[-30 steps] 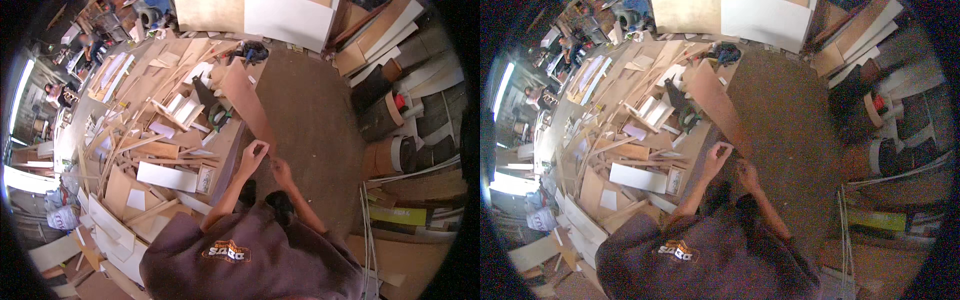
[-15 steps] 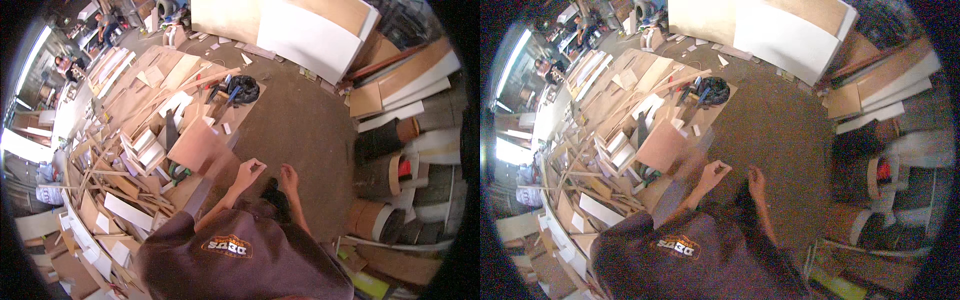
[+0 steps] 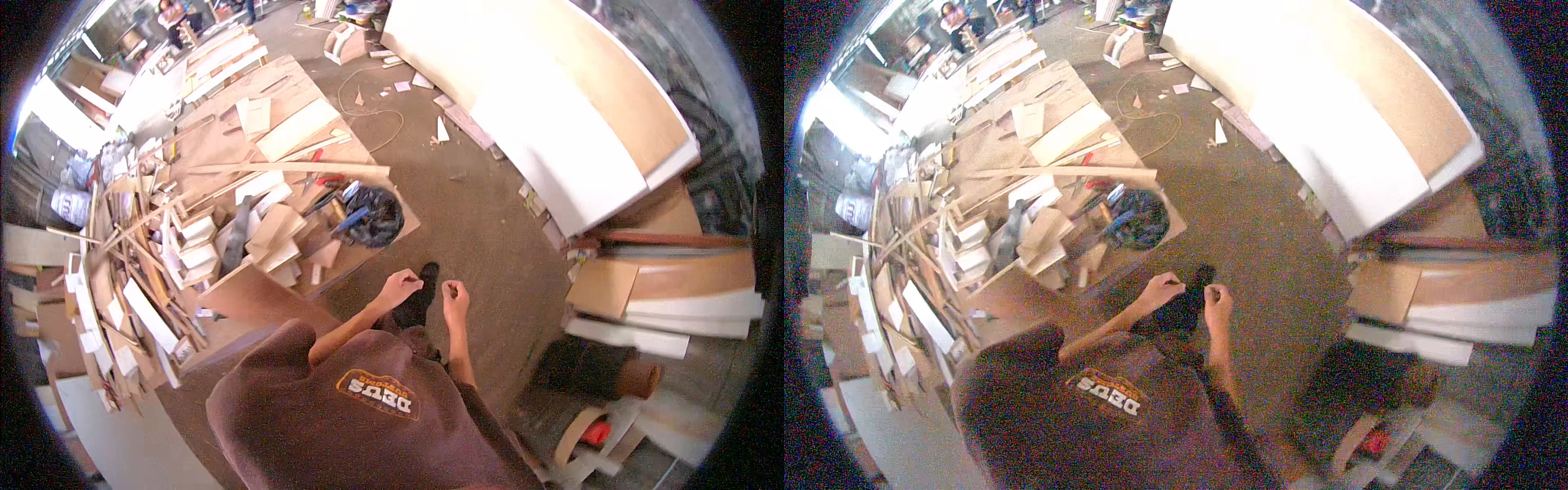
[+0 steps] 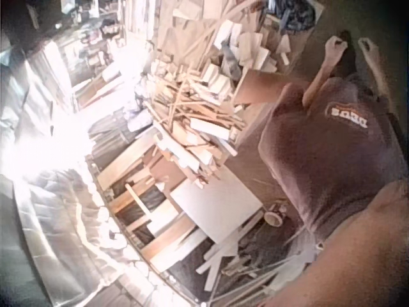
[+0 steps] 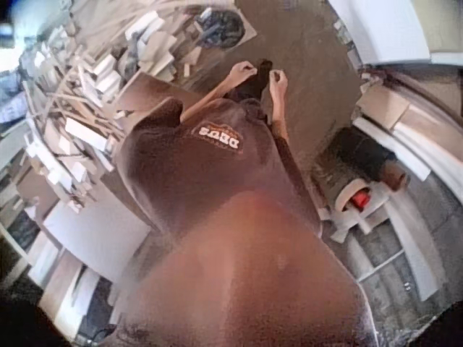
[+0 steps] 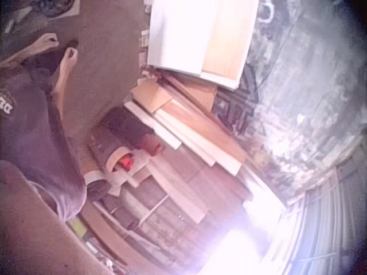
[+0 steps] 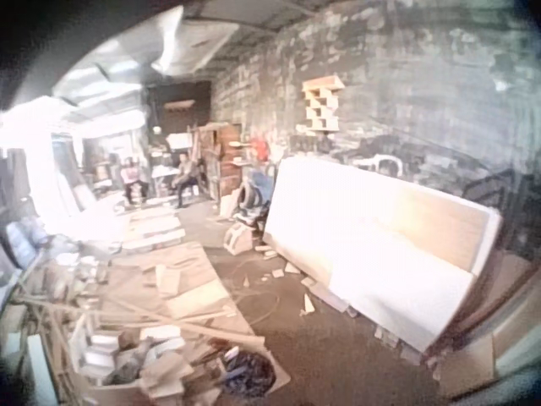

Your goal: The person measures a piece of wood with a measuring tape, winds up the tape, and saws the wood using a hand saw.

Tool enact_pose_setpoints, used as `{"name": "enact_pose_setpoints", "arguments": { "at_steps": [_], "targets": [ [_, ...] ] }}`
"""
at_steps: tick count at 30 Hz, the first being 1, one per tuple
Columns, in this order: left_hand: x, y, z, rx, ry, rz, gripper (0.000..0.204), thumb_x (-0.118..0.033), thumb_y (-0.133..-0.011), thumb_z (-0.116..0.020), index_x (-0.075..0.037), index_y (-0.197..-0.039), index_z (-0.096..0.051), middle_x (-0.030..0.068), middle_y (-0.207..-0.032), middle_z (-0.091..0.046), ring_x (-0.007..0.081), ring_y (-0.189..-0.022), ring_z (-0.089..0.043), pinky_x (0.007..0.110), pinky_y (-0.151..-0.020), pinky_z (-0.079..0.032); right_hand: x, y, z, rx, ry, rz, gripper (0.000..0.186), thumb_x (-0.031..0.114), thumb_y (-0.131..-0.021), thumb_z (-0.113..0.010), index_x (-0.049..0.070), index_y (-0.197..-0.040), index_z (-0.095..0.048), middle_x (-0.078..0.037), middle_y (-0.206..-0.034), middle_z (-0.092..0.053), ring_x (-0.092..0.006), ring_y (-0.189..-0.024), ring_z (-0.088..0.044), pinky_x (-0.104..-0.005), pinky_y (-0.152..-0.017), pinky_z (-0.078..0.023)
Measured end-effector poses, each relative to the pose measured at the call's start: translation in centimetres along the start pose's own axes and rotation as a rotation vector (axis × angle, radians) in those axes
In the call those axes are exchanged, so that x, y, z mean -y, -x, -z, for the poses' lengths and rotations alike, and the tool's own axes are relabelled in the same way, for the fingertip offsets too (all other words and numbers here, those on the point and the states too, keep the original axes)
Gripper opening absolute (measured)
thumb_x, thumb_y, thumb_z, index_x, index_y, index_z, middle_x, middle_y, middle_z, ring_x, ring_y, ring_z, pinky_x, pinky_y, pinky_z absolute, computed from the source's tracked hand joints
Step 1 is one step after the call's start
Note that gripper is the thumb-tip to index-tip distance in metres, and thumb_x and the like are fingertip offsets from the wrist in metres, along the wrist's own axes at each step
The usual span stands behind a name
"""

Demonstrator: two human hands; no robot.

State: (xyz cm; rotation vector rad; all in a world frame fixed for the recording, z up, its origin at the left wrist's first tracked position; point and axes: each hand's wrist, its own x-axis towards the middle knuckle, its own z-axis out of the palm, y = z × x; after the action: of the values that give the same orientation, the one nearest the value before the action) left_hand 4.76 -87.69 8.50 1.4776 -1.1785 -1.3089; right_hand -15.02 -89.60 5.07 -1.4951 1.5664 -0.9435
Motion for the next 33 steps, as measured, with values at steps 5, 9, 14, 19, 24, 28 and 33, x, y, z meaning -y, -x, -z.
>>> {"name": "enact_pose_setpoints", "arguments": {
  "at_steps": [5, 9, 14, 19, 24, 28, 33],
  "targets": [
    [-0.4, -13.2, -1.3, -0.024, -0.124, -0.108, 0.024, -0.023, -0.087, -0.071, 0.001, -0.087, -0.064, 0.0098, -0.08, -0.068, 0.0139, -0.078, -0.064, 0.032, -0.069, -0.05, -1.9, -11.1, 4.2, 0.18, 0.213, -0.079, 0.016, 0.015, -0.094, -0.06, 0.0, -0.097, -0.063, -0.009, -0.09, -0.065, -0.0176, -0.082, -0.062, -0.0315, -0.073, -0.047],
    [-2.7, -22.5, -1.8, -0.099, -0.019, -0.12, 0.022, -0.02, -0.087, -0.069, 0.0, -0.087, -0.062, 0.0071, -0.076, -0.065, 0.0131, -0.07, -0.06, 0.03, -0.063, -0.048, -1.9, -25.4, 6.4, 0.209, 0.239, -0.03, 0.015, 0.014, -0.094, -0.059, 0.0, -0.096, -0.063, -0.01, -0.088, -0.063, -0.0189, -0.079, -0.059, -0.0332, -0.073, -0.047],
    [-5.6, -30.1, -1.7, -0.235, 0.08, 0.032, 0.022, -0.02, -0.087, -0.068, 0.0, -0.086, -0.061, 0.0054, -0.072, -0.063, 0.011, -0.066, -0.057, 0.029, -0.059, -0.047, -2.3, -35.7, 4.1, 0.254, 0.217, -0.064, 0.013, 0.014, -0.095, -0.058, 0.001, -0.095, -0.062, -0.007, -0.084, -0.06, -0.0167, -0.074, -0.056, -0.0313, -0.071, -0.046],
    [-6.1, -36.8, -1.4, -0.473, 0.121, 0.151, 0.021, -0.02, -0.085, -0.066, 0.0, -0.084, -0.06, 0.0034, -0.069, -0.061, 0.0098, -0.065, -0.056, 0.028, -0.059, -0.046, 0.8, -45.8, -1.5, 0.724, 0.204, 0.136, 0.013, 0.014, -0.09, -0.062, 0.002, -0.089, -0.061, -0.005, -0.072, -0.057, -0.0138, -0.064, -0.052, -0.0287, -0.066, -0.045],
    [-9.0, -45.1, 0.7, -0.763, 0.197, 0.186, 0.02, -0.019, -0.085, -0.065, 0.0, -0.083, -0.06, 0.0033, -0.071, -0.06, 0.008, -0.066, -0.055, 0.027, -0.06, -0.047, 3.6, -62.5, -5.6, 0.753, 0.064, 0.253, 0.015, 0.017, -0.085, -0.065, 0.003, -0.083, -0.062, -0.004, -0.063, -0.055, -0.0142, -0.058, -0.05, -0.0297, -0.058, -0.044],
    [-12.2, -49.4, 1.9, -0.912, 0.22, 0.166, 0.022, -0.02, -0.085, -0.066, 0.001, -0.083, -0.06, 0.0033, -0.071, -0.061, 0.0081, -0.065, -0.054, 0.027, -0.06, -0.047, 6.6, -73.8, -9.5, 0.778, 0.098, 0.398, 0.019, 0.02, -0.084, -0.066, 0.001, -0.082, -0.062, -0.007, -0.068, -0.06, -0.0152, -0.065, -0.057, -0.032, -0.064, -0.047],
    [-14.1, -50.2, 3.8, -1.38, 0.183, 0.253, 0.021, -0.02, -0.086, -0.066, 0.0, -0.085, -0.061, 0.0077, -0.075, -0.065, 0.0118, -0.068, -0.061, 0.029, -0.063, -0.05, 13.4, -78.2, -15.7, 1.005, 0.144, 0.446, 0.019, 0.02, -0.082, -0.066, 0.001, -0.081, -0.062, -0.012, -0.077, -0.065, -0.0208, -0.072, -0.063, -0.0344, -0.069, -0.049]
  ]
}}
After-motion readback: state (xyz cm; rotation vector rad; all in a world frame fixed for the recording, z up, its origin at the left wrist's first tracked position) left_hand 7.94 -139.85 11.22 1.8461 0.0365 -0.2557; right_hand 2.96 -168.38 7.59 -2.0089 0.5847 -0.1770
